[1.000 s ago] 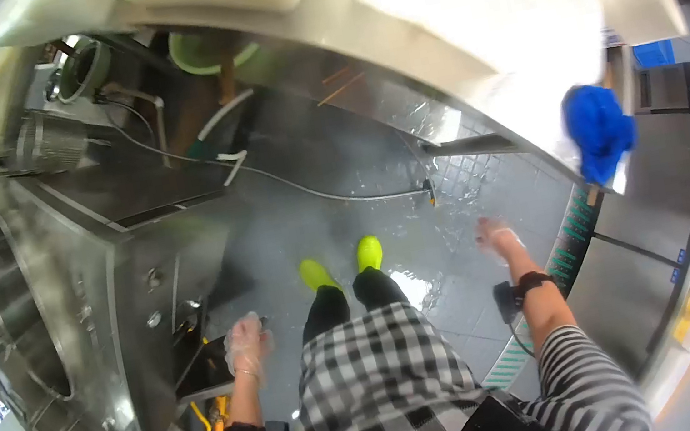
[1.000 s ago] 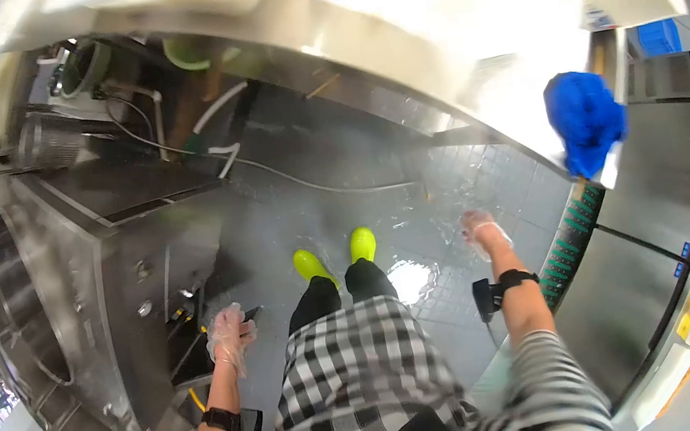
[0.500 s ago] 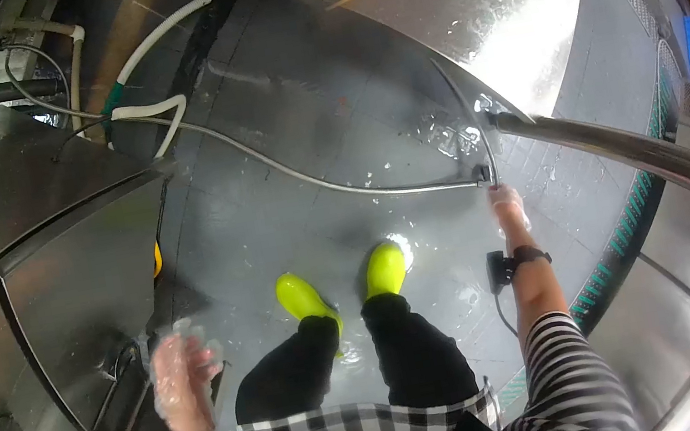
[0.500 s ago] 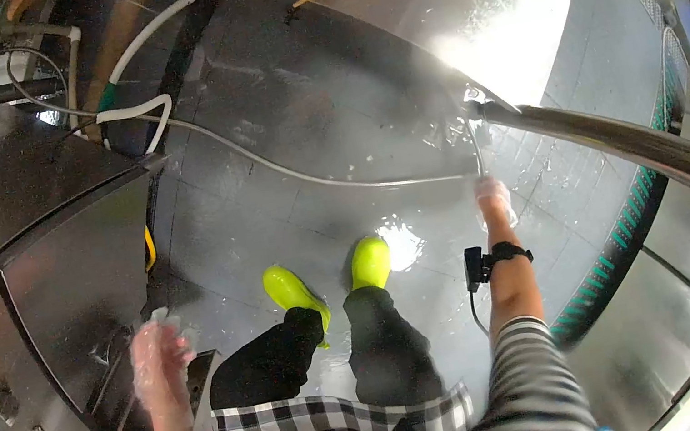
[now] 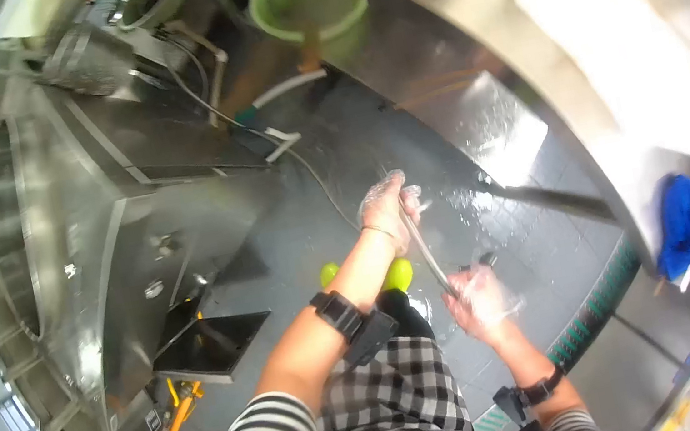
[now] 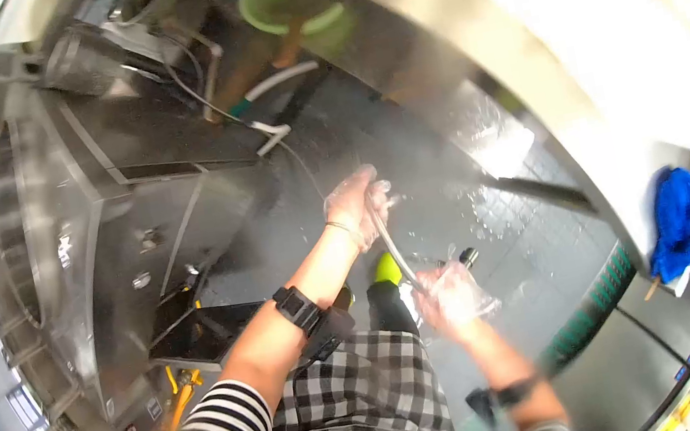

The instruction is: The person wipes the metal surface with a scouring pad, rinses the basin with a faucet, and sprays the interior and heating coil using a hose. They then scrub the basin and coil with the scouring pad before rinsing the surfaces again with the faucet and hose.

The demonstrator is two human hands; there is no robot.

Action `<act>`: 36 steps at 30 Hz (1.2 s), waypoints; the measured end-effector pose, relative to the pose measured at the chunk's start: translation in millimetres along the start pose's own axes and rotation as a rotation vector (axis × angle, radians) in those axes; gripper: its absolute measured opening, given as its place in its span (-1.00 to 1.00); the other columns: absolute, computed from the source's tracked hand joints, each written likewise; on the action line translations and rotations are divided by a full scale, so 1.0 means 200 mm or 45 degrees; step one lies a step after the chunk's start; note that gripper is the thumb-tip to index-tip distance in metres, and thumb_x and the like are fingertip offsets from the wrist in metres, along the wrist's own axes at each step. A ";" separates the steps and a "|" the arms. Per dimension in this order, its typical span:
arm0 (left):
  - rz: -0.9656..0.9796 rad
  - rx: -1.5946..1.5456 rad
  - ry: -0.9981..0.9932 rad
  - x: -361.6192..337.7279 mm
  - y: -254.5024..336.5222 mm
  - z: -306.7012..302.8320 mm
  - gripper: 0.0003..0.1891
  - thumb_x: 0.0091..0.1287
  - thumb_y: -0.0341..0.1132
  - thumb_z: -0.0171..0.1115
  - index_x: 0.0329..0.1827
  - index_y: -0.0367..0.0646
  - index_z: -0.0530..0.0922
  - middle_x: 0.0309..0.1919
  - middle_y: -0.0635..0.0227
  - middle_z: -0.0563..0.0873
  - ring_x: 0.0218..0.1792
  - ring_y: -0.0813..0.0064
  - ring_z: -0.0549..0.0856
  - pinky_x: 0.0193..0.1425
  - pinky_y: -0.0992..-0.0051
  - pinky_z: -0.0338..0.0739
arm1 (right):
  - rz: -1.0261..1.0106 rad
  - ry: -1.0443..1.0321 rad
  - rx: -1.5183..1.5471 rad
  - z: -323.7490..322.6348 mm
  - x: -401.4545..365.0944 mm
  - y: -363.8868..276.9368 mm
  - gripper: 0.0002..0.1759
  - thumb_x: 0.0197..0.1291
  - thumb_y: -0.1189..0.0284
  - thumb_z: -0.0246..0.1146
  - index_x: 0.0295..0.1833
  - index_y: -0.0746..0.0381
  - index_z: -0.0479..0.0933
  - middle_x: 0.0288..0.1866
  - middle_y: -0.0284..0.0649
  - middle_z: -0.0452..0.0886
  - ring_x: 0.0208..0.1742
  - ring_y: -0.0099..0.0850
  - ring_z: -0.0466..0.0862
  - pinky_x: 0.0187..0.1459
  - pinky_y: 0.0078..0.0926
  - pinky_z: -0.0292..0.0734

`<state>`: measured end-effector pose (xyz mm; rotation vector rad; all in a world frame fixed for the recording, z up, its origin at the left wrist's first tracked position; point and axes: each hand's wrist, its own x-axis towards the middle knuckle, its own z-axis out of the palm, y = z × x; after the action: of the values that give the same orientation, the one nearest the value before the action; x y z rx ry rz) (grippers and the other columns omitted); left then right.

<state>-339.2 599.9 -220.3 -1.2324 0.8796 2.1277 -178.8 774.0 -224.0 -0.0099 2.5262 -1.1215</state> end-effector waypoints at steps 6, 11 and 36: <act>0.200 -0.336 -0.303 -0.36 0.48 0.07 -0.88 0.30 -0.36 -0.06 -0.43 0.02 0.36 -0.64 0.48 0.38 -0.68 0.62 0.36 -0.71 0.61 0.18 | -0.141 -0.209 -0.005 -0.34 -0.28 -0.37 -0.80 -0.15 0.47 0.29 -0.30 0.19 0.53 -0.44 -0.13 0.53 -0.37 -0.13 0.50 -0.28 -0.24 0.42; 0.319 -0.375 -0.168 -0.74 0.66 0.16 -0.88 0.17 -0.46 -0.02 -0.52 -0.04 0.38 -0.72 0.48 0.33 -0.73 0.64 0.31 -0.75 0.59 0.12 | -0.175 -0.102 0.112 -0.49 -0.50 -0.44 -0.82 0.01 0.43 0.25 -0.21 0.18 0.55 -0.44 -0.19 0.56 -0.42 -0.31 0.56 -0.37 -0.42 0.44; 1.796 1.346 0.951 -2.94 1.70 0.04 -0.69 0.26 -0.13 -0.11 -0.03 0.05 0.49 -0.19 0.31 0.59 -0.05 0.39 0.55 0.00 0.45 0.41 | -0.957 -0.052 -0.338 -0.40 0.28 -0.82 -0.75 -0.17 0.36 0.28 -0.26 0.09 0.56 -0.23 -0.17 0.56 -0.09 -0.16 0.51 -0.04 -0.19 0.39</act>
<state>-320.5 316.5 397.3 -0.7312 3.3103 1.1715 -282.0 710.4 -75.3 -1.1114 2.6699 -0.9772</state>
